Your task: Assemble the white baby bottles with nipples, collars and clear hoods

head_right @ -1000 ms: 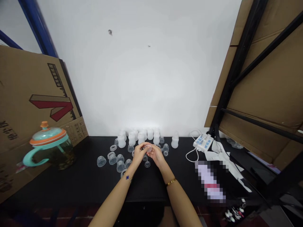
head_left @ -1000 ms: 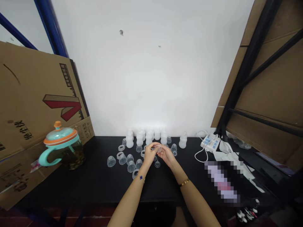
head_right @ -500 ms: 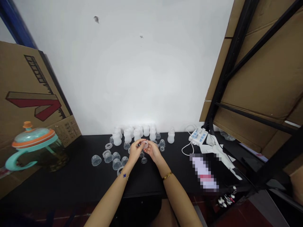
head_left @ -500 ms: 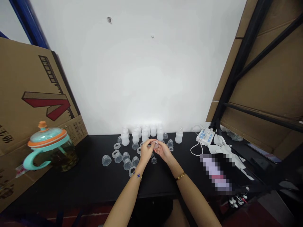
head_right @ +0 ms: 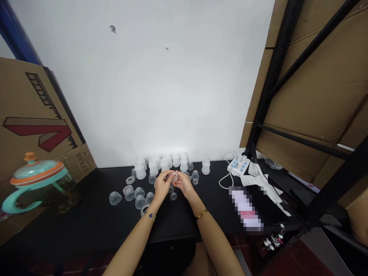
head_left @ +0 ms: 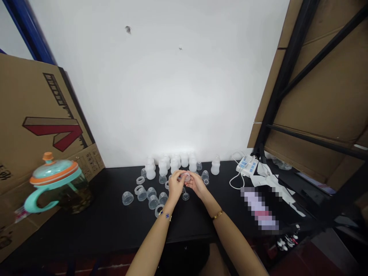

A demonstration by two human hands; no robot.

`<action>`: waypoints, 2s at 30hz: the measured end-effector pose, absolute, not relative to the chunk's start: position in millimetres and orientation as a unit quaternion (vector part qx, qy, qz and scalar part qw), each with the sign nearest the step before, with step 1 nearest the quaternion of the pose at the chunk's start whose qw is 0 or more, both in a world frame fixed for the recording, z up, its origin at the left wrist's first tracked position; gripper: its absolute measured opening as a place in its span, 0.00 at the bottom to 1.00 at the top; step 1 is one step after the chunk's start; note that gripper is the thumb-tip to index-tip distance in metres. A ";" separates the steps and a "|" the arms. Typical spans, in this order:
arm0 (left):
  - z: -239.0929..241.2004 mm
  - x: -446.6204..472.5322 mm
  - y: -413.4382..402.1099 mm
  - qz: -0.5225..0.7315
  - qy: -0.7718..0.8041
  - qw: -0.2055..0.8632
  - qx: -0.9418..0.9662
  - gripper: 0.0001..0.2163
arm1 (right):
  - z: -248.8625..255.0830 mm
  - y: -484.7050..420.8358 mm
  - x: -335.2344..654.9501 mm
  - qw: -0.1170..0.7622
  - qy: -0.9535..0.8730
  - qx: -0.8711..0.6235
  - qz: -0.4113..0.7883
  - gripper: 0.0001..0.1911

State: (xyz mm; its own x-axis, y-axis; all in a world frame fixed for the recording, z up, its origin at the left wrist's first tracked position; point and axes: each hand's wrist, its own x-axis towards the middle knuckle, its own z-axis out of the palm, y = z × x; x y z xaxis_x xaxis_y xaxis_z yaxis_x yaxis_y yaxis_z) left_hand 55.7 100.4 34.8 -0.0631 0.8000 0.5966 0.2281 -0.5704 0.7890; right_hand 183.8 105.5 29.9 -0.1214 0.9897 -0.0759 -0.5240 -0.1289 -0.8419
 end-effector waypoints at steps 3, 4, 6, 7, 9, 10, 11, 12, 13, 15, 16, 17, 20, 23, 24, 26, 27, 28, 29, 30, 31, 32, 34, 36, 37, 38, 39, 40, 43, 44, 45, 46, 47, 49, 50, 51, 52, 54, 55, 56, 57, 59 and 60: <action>36.2 55.6 99.6 0.615 0.402 0.232 0.638 0.07 | 30.9 104.5 183.7 0.566 -0.353 -0.345 0.660 0.12; 36.7 55.5 99.5 0.616 0.402 0.229 0.637 0.06 | 31.6 103.7 183.7 0.565 -0.358 -0.345 0.658 0.13; 37.5 55.0 99.5 0.615 0.403 0.225 0.639 0.06 | 33.5 101.6 183.4 0.562 -0.370 -0.344 0.655 0.14; 37.7 54.5 99.7 0.614 0.407 0.220 0.640 0.06 | 34.6 100.3 183.2 0.560 -0.375 -0.344 0.653 0.15; 37.8 53.2 100.3 0.611 0.411 0.211 0.643 0.07 | 36.5 97.6 182.5 0.558 -0.386 -0.342 0.650 0.16; 37.8 52.4 100.6 0.611 0.412 0.206 0.643 0.07 | 37.2 96.3 182.0 0.556 -0.391 -0.340 0.650 0.15; 37.7 51.6 100.8 0.612 0.413 0.202 0.644 0.08 | 37.7 95.2 181.5 0.554 -0.397 -0.337 0.650 0.15; 37.8 51.0 101.0 0.613 0.414 0.197 0.643 0.08 | 38.0 94.2 181.1 0.552 -0.402 -0.334 0.650 0.15; 37.8 50.5 101.0 0.614 0.415 0.193 0.643 0.08 | 38.2 93.4 180.8 0.549 -0.405 -0.331 0.651 0.15; 38.1 50.5 100.7 0.615 0.419 0.187 0.641 0.08 | 38.4 92.4 180.5 0.546 -0.408 -0.326 0.655 0.15; 38.2 50.9 100.5 0.615 0.421 0.188 0.639 0.08 | 38.5 92.2 180.5 0.546 -0.408 -0.323 0.657 0.16; 38.2 51.6 100.2 0.614 0.423 0.193 0.637 0.07 | 38.7 92.1 180.7 0.546 -0.408 -0.318 0.658 0.16; 37.4 53.9 99.7 0.616 0.433 0.224 0.619 0.10 | 39.8 91.6 181.3 0.551 -0.407 -0.309 0.660 0.16; 36.4 54.8 100.0 0.611 0.441 0.259 0.605 0.14 | 40.4 91.4 181.7 0.552 -0.411 -0.316 0.653 0.15; 36.4 54.8 100.0 0.605 0.444 0.265 0.606 0.13 | 40.1 91.6 181.9 0.550 -0.417 -0.324 0.647 0.16; 37.0 54.3 99.7 0.589 0.454 0.271 0.611 0.13 | 39.0 92.5 182.0 0.541 -0.435 -0.338 0.635 0.17; 37.5 54.1 99.4 0.581 0.460 0.274 0.613 0.13 | 38.3 93.1 182.1 0.537 -0.443 -0.344 0.631 0.18; 38.0 53.9 99.2 0.575 0.465 0.277 0.614 0.13 | 37.7 93.6 182.1 0.533 -0.449 -0.347 0.628 0.19; 38.4 53.7 99.1 0.571 0.469 0.280 0.613 0.13 | 37.2 93.9 182.1 0.530 -0.453 -0.349 0.627 0.20; 38.7 53.5 99.1 0.569 0.472 0.281 0.612 0.13 | 37.0 94.0 181.9 0.528 -0.455 -0.348 0.626 0.21; 38.8 53.3 99.3 0.570 0.475 0.279 0.609 0.12 | 37.0 93.9 181.7 0.527 -0.458 -0.347 0.626 0.22; 38.7 53.2 99.7 0.573 0.476 0.278 0.607 0.12 | 37.4 93.5 181.4 0.526 -0.461 -0.345 0.626 0.22; 38.3 52.9 100.6 0.579 0.473 0.279 0.603 0.12 | 38.8 92.1 180.9 0.526 -0.465 -0.339 0.627 0.22; 38.0 52.5 101.3 0.582 0.463 0.286 0.605 0.11 | 40.9 90.4 180.6 0.528 -0.465 -0.331 0.629 0.22; 38.0 52.3 101.4 0.582 0.458 0.287 0.608 0.11 | 42.0 89.6 180.6 0.528 -0.464 -0.327 0.631 0.21; 38.1 52.0 101.3 0.582 0.455 0.285 0.610 0.11 | 43.1 88.8 180.7 0.529 -0.463 -0.323 0.634 0.21; 38.2 51.6 101.1 0.583 0.454 0.282 0.612 0.11 | 44.2 88.2 181.0 0.529 -0.462 -0.318 0.637 0.21; 38.3 51.3 100.8 0.584 0.455 0.278 0.613 0.11 | 45.1 87.7 181.2 0.528 -0.462 -0.313 0.640 0.21; 38.4 50.2 99.5 0.589 0.459 0.259 0.613 0.11 | 46.8 86.7 182.0 0.524 -0.461 -0.300 0.650 0.21; 38.4 49.9 99.1 0.591 0.460 0.251 0.614 0.11 | 46.9 86.7 182.1 0.523 -0.460 -0.296 0.654 0.21; 38.2 49.7 98.8 0.591 0.462 0.247 0.614 0.11 | 46.8 86.7 182.2 0.521 -0.458 -0.293 0.658 0.22; 38.1 49.6 98.7 0.590 0.465 0.243 0.614 0.11 | 46.5 86.8 182.1 0.520 -0.454 -0.292 0.662 0.22; 37.9 49.6 98.6 0.588 0.469 0.240 0.613 0.10 | 46.0 87.0 182.0 0.519 -0.450 -0.292 0.665 0.22; 37.6 49.6 98.6 0.583 0.479 0.239 0.611 0.10 | 44.9 87.4 181.4 0.520 -0.442 -0.291 0.670 0.22; 37.5 49.7 98.6 0.581 0.483 0.238 0.611 0.10 | 44.4 87.6 180.9 0.523 -0.439 -0.289 0.671 0.22; 37.4 49.7 98.5 0.579 0.485 0.236 0.611 0.11 | 44.0 87.7 180.5 0.525 -0.437 -0.286 0.672 0.22; 37.4 49.7 98.4 0.578 0.487 0.232 0.612 0.11 | 43.7 87.7 180.0 0.528 -0.435 -0.283 0.673 0.22; 37.6 49.6 97.7 0.576 0.488 0.223 0.617 0.11 | 43.8 87.4 179.2 0.531 -0.435 -0.277 0.672 0.21; 37.7 49.6 97.3 0.576 0.488 0.219 0.618 0.11 | 44.0 87.1 178.9 0.532 -0.436 -0.275 0.672 0.21; 37.8 49.5 96.8 0.575 0.488 0.215 0.620 0.11 | 44.3 86.9 178.6 0.532 -0.438 -0.274 0.671 0.21; 37.9 49.4 96.4 0.575 0.487 0.213 0.622 0.11 | 44.6 86.7 178.4 0.534 -0.439 -0.273 0.669 0.20; 37.9 49.1 95.8 0.576 0.482 0.209 0.627 0.12 | 44.8 86.6 178.1 0.538 -0.441 -0.272 0.665 0.20; 37.8 49.0 95.7 0.577 0.478 0.208 0.629 0.12 | 44.7 86.8 178.0 0.539 -0.441 -0.273 0.664 0.21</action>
